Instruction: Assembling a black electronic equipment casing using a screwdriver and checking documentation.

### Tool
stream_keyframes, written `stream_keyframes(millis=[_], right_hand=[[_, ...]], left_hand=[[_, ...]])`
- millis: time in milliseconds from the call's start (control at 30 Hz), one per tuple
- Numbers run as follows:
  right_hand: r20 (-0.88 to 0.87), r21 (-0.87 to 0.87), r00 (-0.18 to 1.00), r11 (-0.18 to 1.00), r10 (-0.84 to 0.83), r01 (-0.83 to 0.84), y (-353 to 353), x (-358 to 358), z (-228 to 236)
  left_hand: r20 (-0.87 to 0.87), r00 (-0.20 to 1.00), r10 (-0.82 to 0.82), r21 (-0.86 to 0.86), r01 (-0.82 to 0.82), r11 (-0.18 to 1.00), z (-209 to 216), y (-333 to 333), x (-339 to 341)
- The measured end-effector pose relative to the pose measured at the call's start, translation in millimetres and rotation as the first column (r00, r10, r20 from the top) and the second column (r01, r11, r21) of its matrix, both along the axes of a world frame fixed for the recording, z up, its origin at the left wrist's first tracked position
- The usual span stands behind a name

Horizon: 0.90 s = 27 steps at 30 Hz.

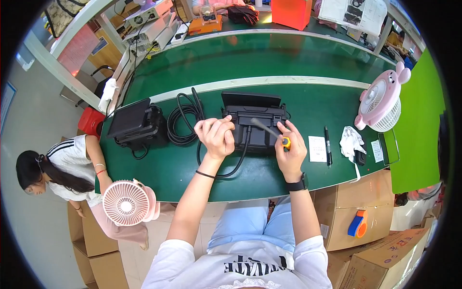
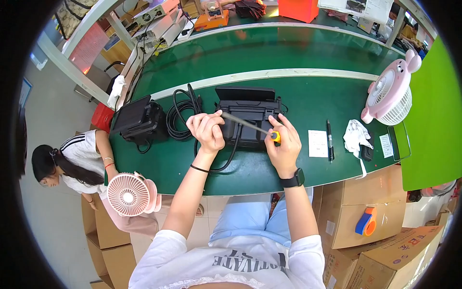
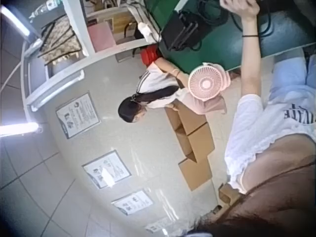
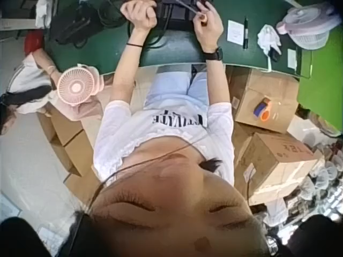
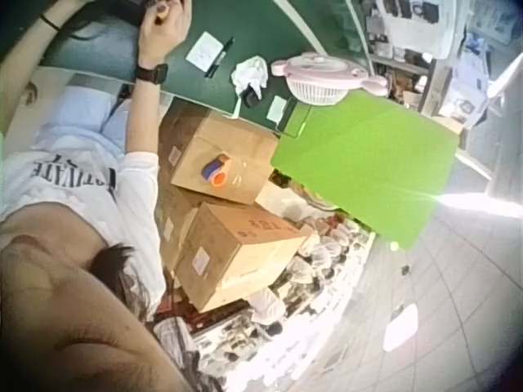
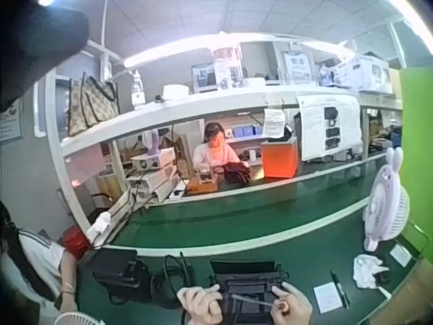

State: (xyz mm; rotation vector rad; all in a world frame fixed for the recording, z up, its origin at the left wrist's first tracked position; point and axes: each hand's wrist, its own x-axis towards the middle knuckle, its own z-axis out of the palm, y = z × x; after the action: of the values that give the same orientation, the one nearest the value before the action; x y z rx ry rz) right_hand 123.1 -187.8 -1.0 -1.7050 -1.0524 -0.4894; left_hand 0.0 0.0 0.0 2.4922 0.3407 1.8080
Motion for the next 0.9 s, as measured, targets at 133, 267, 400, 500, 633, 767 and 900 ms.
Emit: stream_keyframes(millis=[133, 267, 400, 500, 633, 767, 900], right_hand=[[-0.052, 0.004, 0.998, 0.999, -0.045, 0.045, -2, -6, 2], [-0.044, 0.004, 0.998, 0.999, -0.039, 0.039, -3, -9, 6], [-0.114, -0.009, 0.993, 0.999, -0.034, 0.033, -7, -10, 8], [-0.186, 0.04, 0.982, 0.999, -0.029, 0.037, -17, -18, 18], [-0.385, 0.263, 0.915, 0.965, 0.12, -0.015, -45, -38, 5], [-0.702, 0.143, 0.686, 0.981, 0.192, -0.128, -82, -58, -17], [-0.764, -0.054, 0.64, 0.981, 0.081, -0.188, -114, -76, 6]], left_hand=[[0.008, 0.999, 0.038, 0.022, -0.038, 0.999, 4, 0, -1], [0.009, 0.998, 0.061, 0.053, -0.061, 0.997, -1, 0, -3], [-0.131, 0.984, 0.124, 0.088, -0.113, 0.99, 17, -13, -5], [-0.28, 0.96, 0.02, 0.017, -0.016, 1.0, 44, -24, -5], [-0.549, 0.77, -0.326, -0.171, 0.278, 0.945, 78, -14, 6], [-0.68, 0.659, -0.321, -0.219, 0.236, 0.947, 67, -3, 26], [-0.743, 0.647, -0.17, -0.212, 0.012, 0.977, 74, -14, 45]])
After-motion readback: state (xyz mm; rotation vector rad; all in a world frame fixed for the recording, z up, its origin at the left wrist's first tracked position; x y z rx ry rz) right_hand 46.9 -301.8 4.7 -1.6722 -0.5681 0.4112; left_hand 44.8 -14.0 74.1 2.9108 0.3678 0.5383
